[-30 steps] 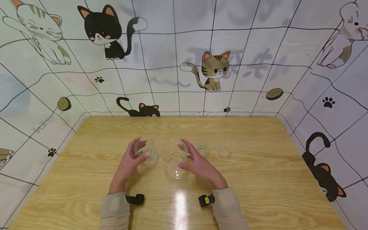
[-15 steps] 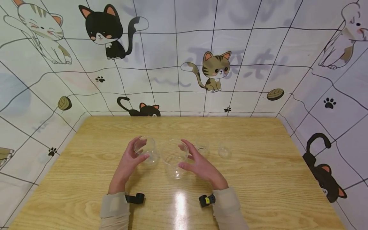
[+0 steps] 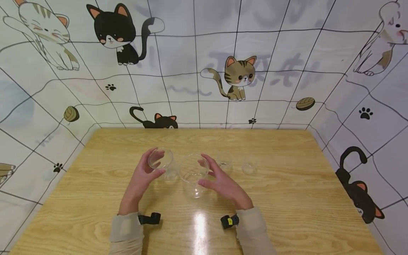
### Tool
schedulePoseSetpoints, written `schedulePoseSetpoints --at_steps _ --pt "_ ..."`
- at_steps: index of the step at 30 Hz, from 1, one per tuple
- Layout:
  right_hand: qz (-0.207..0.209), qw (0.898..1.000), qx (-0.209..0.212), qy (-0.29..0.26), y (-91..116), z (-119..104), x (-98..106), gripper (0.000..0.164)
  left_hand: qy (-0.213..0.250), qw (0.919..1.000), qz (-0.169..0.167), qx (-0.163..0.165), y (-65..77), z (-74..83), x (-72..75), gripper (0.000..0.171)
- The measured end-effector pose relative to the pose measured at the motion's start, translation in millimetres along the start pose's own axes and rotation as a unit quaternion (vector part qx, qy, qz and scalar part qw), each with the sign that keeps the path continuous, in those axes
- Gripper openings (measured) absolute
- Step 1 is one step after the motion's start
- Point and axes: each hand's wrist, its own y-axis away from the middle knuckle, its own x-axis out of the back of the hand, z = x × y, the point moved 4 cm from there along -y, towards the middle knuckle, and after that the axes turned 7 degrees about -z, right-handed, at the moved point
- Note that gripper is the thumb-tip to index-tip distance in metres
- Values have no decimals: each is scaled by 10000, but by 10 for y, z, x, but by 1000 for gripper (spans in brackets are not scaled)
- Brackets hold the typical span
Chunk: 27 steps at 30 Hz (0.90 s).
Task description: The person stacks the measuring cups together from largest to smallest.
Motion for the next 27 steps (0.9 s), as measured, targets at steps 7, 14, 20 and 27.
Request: schedulePoseSetpoints --at_steps 7,14,20,27 --pt "-11 10000 20 -34 7 -1 4 73 21 9999 10 -152 -8 48 -21 69" --pt "-6 9999 -8 -106 9 -11 3 74 134 9993 0 -343 -24 128 -50 67" --pt "-29 10000 57 -66 3 -23 2 73 23 9996 43 -277 -37 232 -88 68" --pt "-42 10000 51 -40 -3 -26 -4 73 57 9996 67 -252 -42 298 -120 68"
